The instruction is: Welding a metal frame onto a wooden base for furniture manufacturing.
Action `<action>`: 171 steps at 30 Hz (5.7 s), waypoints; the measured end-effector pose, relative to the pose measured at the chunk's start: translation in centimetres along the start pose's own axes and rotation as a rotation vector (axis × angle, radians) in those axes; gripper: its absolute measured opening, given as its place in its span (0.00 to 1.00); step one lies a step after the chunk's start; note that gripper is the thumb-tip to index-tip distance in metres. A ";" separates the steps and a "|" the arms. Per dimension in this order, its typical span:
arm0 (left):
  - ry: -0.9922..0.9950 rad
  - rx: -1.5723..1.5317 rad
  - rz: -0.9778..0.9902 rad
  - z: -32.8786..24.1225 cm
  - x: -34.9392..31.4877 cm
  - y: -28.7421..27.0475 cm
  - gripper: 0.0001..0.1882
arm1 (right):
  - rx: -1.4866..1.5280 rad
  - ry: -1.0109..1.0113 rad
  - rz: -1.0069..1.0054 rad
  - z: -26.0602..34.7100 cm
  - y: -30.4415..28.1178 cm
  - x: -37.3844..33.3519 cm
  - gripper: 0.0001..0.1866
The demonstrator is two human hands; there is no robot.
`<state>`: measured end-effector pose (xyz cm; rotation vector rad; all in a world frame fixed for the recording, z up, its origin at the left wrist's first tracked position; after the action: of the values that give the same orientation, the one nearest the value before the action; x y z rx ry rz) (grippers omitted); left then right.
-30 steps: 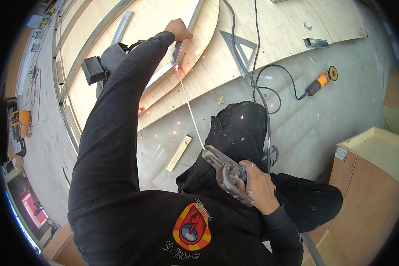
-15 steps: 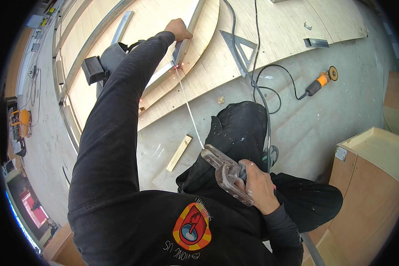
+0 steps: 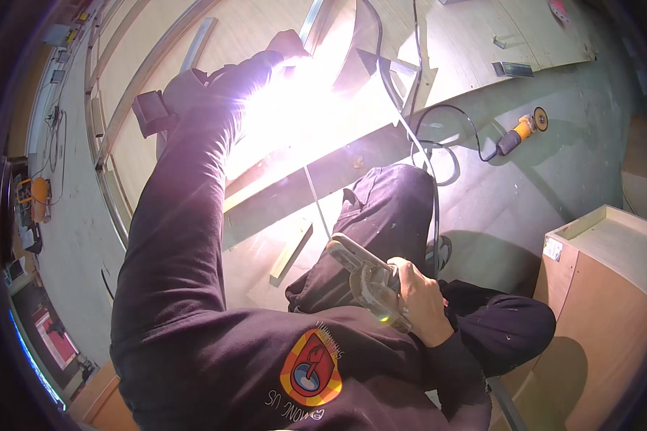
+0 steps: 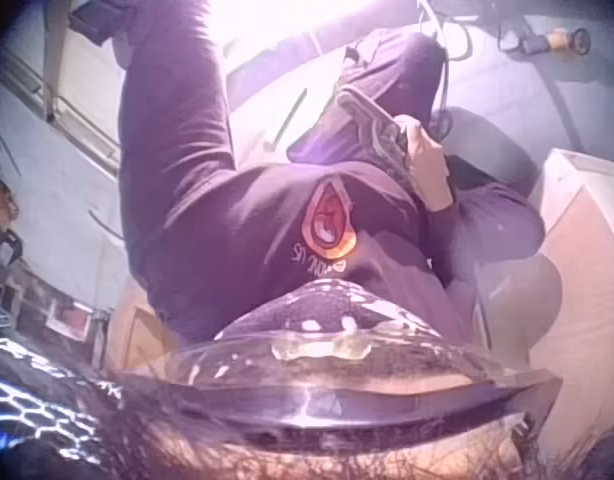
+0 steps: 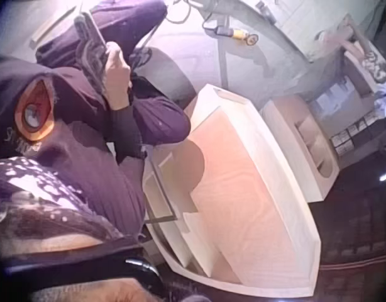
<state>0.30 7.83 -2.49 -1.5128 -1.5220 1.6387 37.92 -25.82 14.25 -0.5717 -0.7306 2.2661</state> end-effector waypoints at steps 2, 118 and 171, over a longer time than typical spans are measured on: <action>-0.005 0.017 0.006 1.3 -0.2 -0.8 0.25 | -0.021 -0.026 0.019 0.3 0.3 0.2 0.19; -0.621 -0.326 -0.285 -0.8 0.8 -2.4 0.23 | 0.930 0.795 -0.436 -2.2 -33.8 24.4 0.23; -0.752 -0.227 -0.374 -2.9 2.6 -5.6 0.23 | 0.695 0.326 0.198 -37.2 -37.9 44.2 0.27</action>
<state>0.11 12.96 2.01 -0.6237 -2.2687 1.9422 47.22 41.58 2.20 -0.6549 0.2877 2.3225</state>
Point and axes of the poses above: each hand's wrist, its own x-axis towards the middle knuckle, its own y-axis out of the palm, z = x × y, the point moved 8 cm from there along x, towards the middle knuckle, and after that the axes turned 14 degrees about -y, right-handed, at the moved point
